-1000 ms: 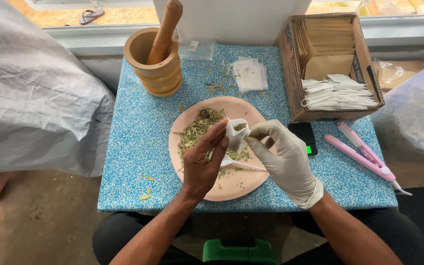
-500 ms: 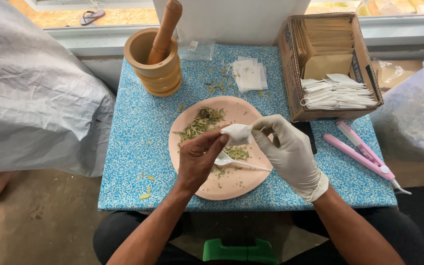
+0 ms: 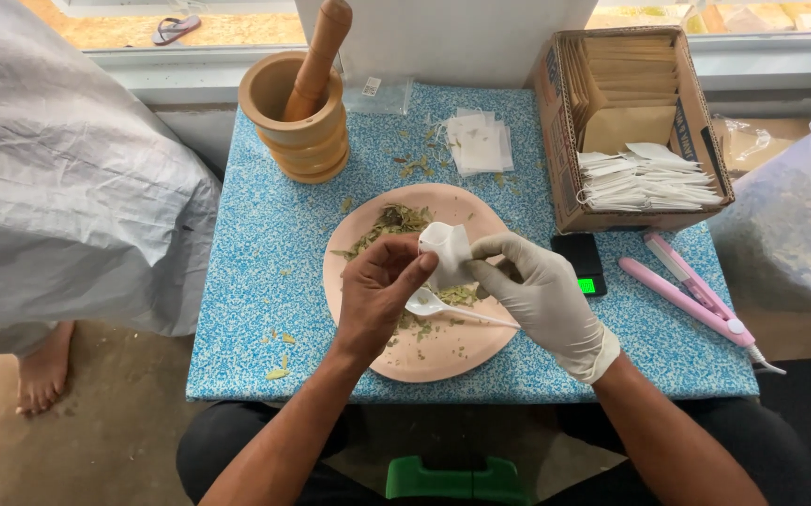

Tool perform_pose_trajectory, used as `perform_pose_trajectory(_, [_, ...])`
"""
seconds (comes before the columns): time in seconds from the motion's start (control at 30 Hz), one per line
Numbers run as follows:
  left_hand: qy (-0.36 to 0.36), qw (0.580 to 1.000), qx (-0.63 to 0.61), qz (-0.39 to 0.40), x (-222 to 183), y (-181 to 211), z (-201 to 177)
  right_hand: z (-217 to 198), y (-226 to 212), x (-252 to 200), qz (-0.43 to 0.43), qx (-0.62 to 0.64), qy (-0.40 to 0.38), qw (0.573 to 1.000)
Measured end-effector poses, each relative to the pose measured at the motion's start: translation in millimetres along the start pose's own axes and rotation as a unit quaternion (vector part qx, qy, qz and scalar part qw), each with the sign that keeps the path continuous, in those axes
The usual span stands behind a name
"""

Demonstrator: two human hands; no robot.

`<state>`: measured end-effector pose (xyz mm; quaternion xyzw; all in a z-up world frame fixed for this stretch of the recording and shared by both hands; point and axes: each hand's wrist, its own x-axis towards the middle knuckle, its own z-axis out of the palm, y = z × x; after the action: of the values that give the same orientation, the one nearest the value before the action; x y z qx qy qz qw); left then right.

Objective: Filling small filter bags with loose tea leaves using a spoon and funnel, weighing them on a digital scale, and sealing them with a handheld heat sealer.

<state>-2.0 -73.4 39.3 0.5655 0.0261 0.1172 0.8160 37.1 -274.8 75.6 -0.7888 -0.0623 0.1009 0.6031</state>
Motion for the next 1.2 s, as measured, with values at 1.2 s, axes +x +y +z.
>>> perform_pose_trajectory(1.2, [0.049,0.981,0.152,0.112,26.6,39.2,-62.6,-122.7,104.7,12.7,-0.220,-0.636,0.137,0.727])
